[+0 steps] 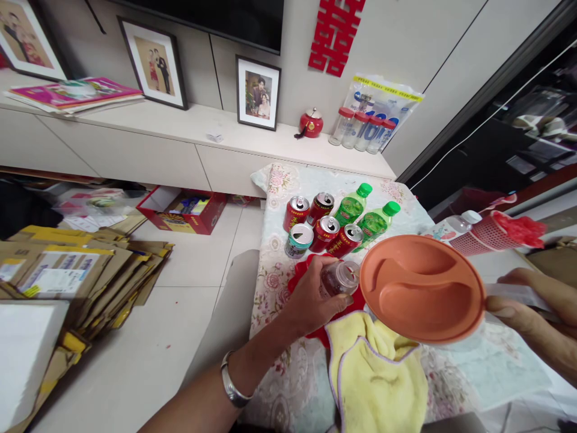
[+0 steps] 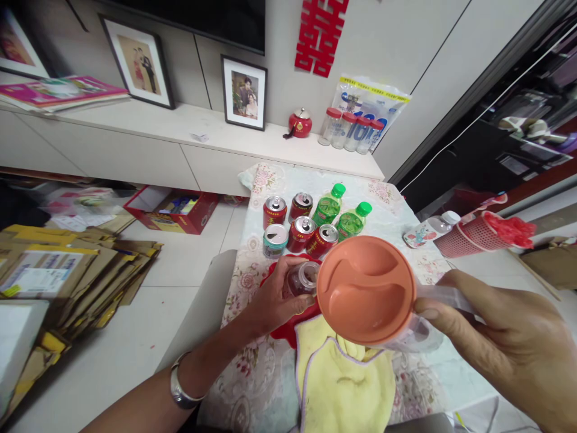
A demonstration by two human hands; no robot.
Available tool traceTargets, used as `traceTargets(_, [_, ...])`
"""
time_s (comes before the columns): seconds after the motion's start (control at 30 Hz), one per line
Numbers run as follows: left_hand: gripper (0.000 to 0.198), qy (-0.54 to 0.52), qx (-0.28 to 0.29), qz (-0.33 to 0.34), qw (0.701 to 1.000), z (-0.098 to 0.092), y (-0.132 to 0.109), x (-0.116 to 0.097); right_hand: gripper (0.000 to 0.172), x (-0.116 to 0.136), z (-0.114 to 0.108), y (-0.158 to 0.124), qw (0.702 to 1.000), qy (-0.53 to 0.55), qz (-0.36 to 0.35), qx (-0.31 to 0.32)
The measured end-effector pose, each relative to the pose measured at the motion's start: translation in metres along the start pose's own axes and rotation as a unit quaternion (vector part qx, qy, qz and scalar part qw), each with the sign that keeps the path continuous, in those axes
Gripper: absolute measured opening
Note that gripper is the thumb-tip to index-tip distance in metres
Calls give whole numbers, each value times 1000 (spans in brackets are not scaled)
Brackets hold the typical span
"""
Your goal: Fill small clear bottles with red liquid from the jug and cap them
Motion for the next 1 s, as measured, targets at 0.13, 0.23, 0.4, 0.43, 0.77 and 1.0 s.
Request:
traceTargets(0.13, [59,-10,6,-1,1000,1,0,-2,38,0,1,1,1000,-2,-3,-3])
traceTargets(0.23, [59,-8,6,2,1000,0,0,-4,38,-1,2,2,1000,0,-2,-4])
traceTargets(0.4, [59,5,3,-2,1000,0,0,-4,38,1,-1,2,1000,-4,-6,-9])
traceTargets(0.43, [59,4,3,-1,1000,-1,0,-3,37,2,-1,2,1000,-2,-8,-8])
traceTargets(0.77, [62,3,-3,1,1000,-1,0,2,39,0,1,0,1000,-6,-4,-8])
traceTargets(1.0, [62,-3,2,3,1000,-1,1,3,36,1,-1,1,1000,-10,-10,-4])
Point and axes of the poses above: each hand's wrist, its own y-axis towards the middle knuckle, its own z-axis out of the palm, x = y × z, the point moved 3 cm from there along y, towards the middle knuckle, and after that the axes turned 12 degrees about x, right-handed, at the moved point
